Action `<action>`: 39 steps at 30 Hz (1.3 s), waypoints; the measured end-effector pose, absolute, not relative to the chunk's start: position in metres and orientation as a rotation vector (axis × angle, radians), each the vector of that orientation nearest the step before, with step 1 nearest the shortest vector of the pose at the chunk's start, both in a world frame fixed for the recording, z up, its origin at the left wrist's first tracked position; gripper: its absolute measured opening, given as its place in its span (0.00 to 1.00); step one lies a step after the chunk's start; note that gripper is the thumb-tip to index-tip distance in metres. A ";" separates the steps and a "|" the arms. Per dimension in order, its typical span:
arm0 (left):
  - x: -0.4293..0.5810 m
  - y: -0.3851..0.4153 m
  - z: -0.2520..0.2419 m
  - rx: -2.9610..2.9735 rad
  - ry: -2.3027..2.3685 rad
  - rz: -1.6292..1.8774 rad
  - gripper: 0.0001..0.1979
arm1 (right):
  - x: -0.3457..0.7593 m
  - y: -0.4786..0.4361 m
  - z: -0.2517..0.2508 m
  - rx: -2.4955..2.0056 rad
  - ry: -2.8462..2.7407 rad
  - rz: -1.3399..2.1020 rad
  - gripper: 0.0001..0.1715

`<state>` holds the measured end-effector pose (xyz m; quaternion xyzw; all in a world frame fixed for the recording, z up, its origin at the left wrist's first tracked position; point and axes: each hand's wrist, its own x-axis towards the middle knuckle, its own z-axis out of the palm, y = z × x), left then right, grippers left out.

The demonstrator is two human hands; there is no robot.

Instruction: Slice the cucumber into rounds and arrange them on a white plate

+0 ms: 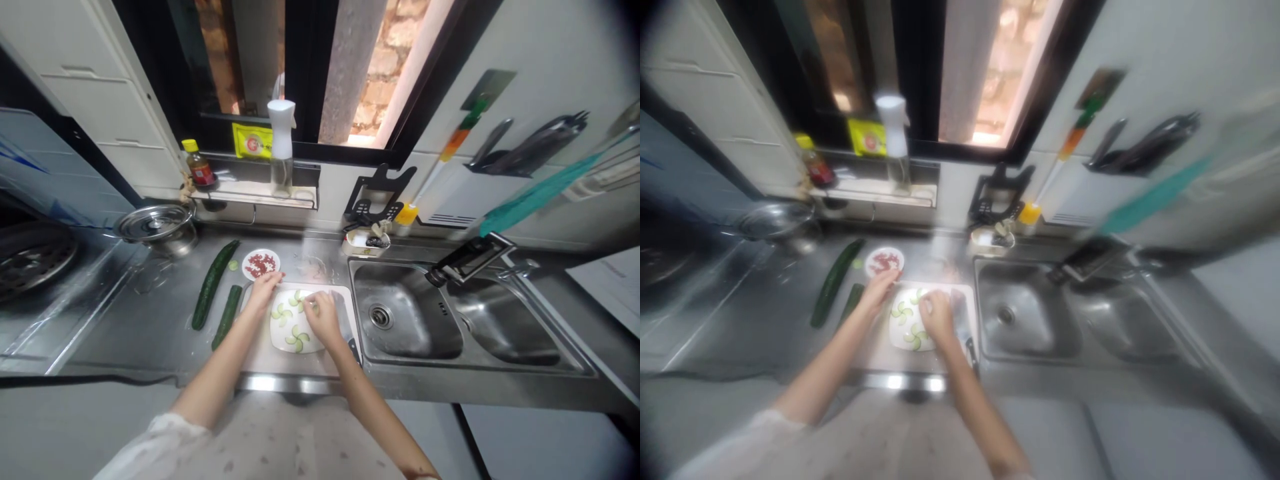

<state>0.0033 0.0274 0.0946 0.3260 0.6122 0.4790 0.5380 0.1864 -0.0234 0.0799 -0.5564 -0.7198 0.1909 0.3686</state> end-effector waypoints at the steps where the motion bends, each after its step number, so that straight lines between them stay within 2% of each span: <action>1: 0.009 0.022 0.097 0.802 1.451 1.146 0.21 | 0.185 -0.022 0.084 -1.413 -1.814 0.488 0.09; 12: 0.044 -0.010 0.109 0.984 1.383 1.207 0.12 | 0.183 -0.013 0.108 -1.365 -1.830 0.410 0.10; 39: 0.043 -0.021 0.076 1.182 1.373 1.121 0.14 | 0.215 -0.022 0.093 -1.429 -1.844 0.460 0.09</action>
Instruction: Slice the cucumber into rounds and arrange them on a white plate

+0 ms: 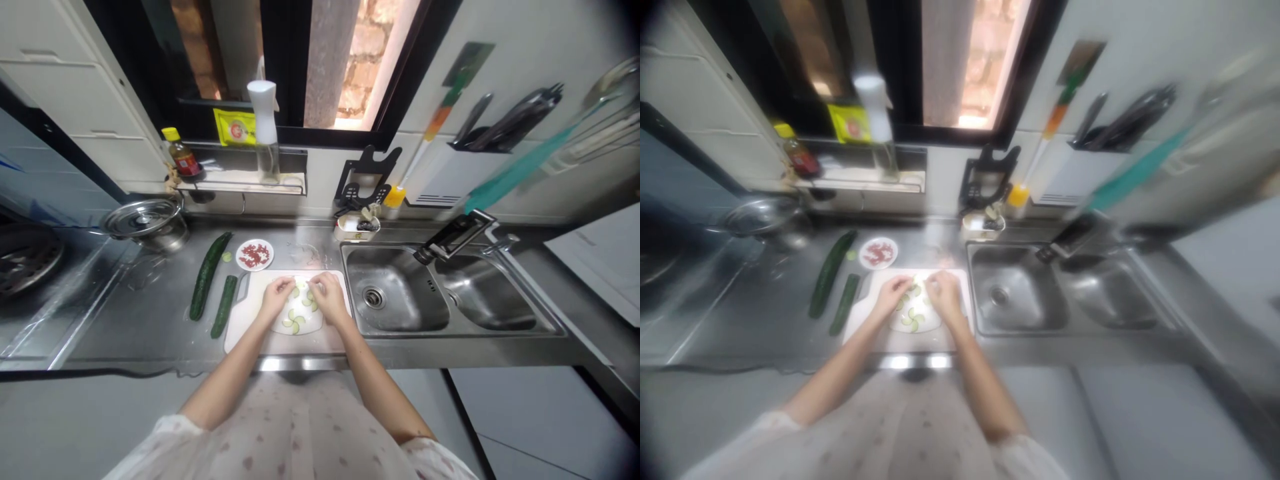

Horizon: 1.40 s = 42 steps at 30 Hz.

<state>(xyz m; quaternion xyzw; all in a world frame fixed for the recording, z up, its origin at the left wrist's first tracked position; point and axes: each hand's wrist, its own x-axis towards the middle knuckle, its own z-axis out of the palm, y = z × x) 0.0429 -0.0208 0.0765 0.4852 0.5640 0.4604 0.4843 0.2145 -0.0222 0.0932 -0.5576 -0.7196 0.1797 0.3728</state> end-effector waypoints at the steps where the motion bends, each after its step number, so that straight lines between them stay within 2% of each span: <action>1: 0.043 -0.021 0.073 1.203 1.381 1.109 0.14 | 0.216 -0.023 0.091 -1.430 -1.850 0.463 0.09; 10: 0.051 -0.017 0.049 1.504 1.584 0.802 0.10 | 0.237 -0.027 0.058 -1.606 -2.000 0.513 0.09; 22: 0.082 -0.016 0.039 1.823 1.695 0.376 0.10 | 0.234 -0.025 0.034 -1.795 -2.288 0.374 0.10; 36: 0.091 -0.015 0.047 1.933 1.693 0.258 0.09 | 0.228 -0.022 0.033 -1.867 -2.391 0.369 0.12; 42: 0.091 -0.014 0.044 1.926 1.690 0.240 0.09 | 0.229 -0.022 0.033 -1.869 -2.322 0.386 0.09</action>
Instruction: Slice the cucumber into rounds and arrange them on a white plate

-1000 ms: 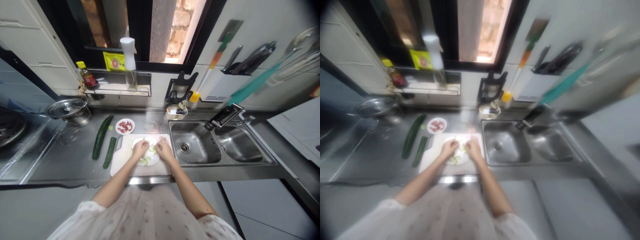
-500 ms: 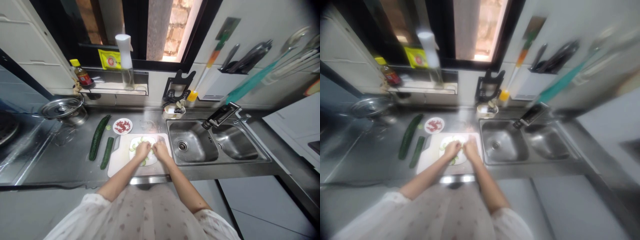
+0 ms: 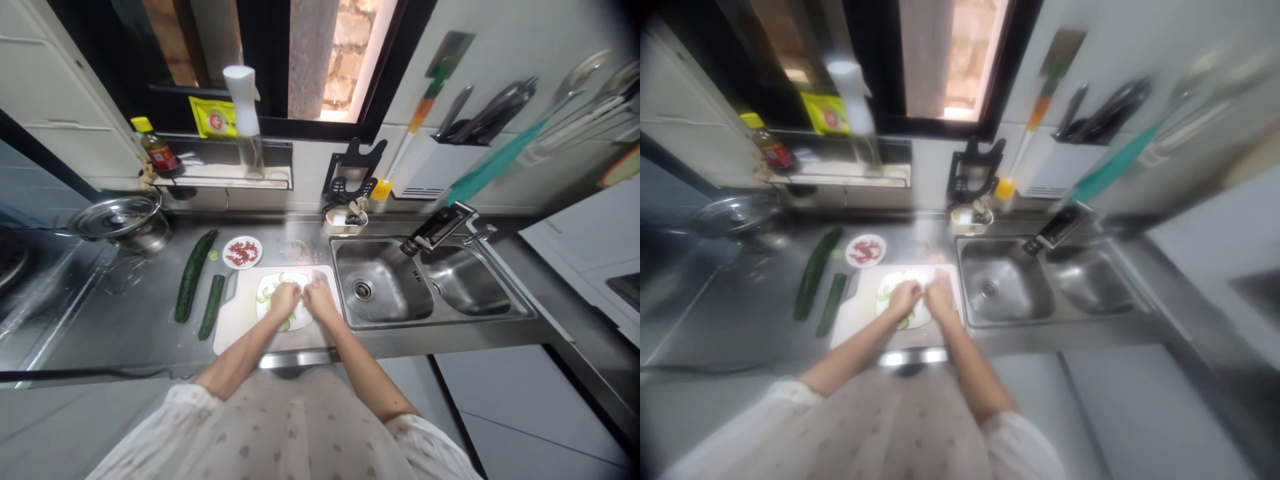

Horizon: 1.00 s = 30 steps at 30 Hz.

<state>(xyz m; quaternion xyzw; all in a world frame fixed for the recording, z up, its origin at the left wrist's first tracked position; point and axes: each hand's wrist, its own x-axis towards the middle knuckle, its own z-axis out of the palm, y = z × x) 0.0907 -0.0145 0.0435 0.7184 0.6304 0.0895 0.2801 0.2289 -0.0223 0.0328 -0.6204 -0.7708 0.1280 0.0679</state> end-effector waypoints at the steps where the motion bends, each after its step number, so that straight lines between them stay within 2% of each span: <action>1: 0.091 -0.014 0.043 1.922 1.690 0.237 0.09 | 0.230 -0.023 0.033 -1.865 -2.303 0.388 0.09; 14: 0.088 -0.014 0.034 1.939 1.720 0.234 0.09 | 0.231 -0.023 0.035 -1.848 -2.217 0.376 0.06; 30: 0.088 -0.014 0.036 1.940 1.740 0.204 0.11 | 0.233 -0.021 0.032 -1.907 -2.247 0.400 0.08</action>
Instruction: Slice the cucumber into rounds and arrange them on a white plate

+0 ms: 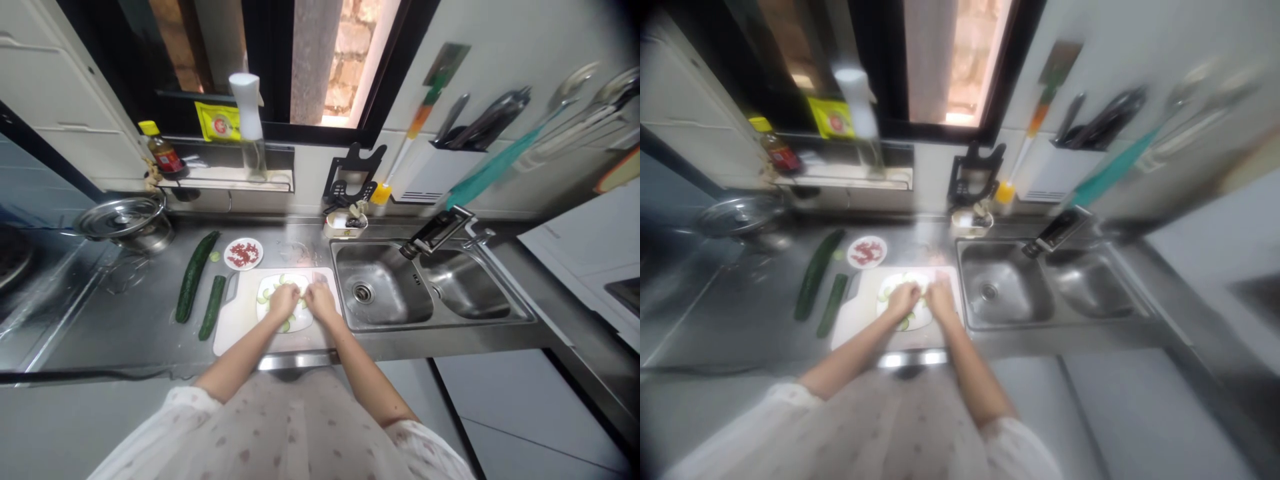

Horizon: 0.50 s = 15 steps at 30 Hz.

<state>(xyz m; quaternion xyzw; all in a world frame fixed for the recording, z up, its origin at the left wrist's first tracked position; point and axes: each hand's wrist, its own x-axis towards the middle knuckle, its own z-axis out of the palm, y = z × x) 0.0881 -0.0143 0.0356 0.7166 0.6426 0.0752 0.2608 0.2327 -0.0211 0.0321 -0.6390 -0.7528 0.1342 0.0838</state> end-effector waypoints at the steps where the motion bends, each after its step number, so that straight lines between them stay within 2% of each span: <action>1: 0.088 -0.015 0.035 1.944 1.746 0.215 0.11 | 0.234 -0.022 0.032 -1.901 -2.228 0.397 0.08; 8: 0.087 -0.019 0.038 1.902 1.747 0.321 0.10 | 0.236 -0.029 0.026 -1.793 -2.041 0.341 0.08; 15: 0.077 -0.022 0.044 1.838 1.713 0.463 0.08 | 0.235 -0.037 0.026 -1.673 -1.938 0.393 0.11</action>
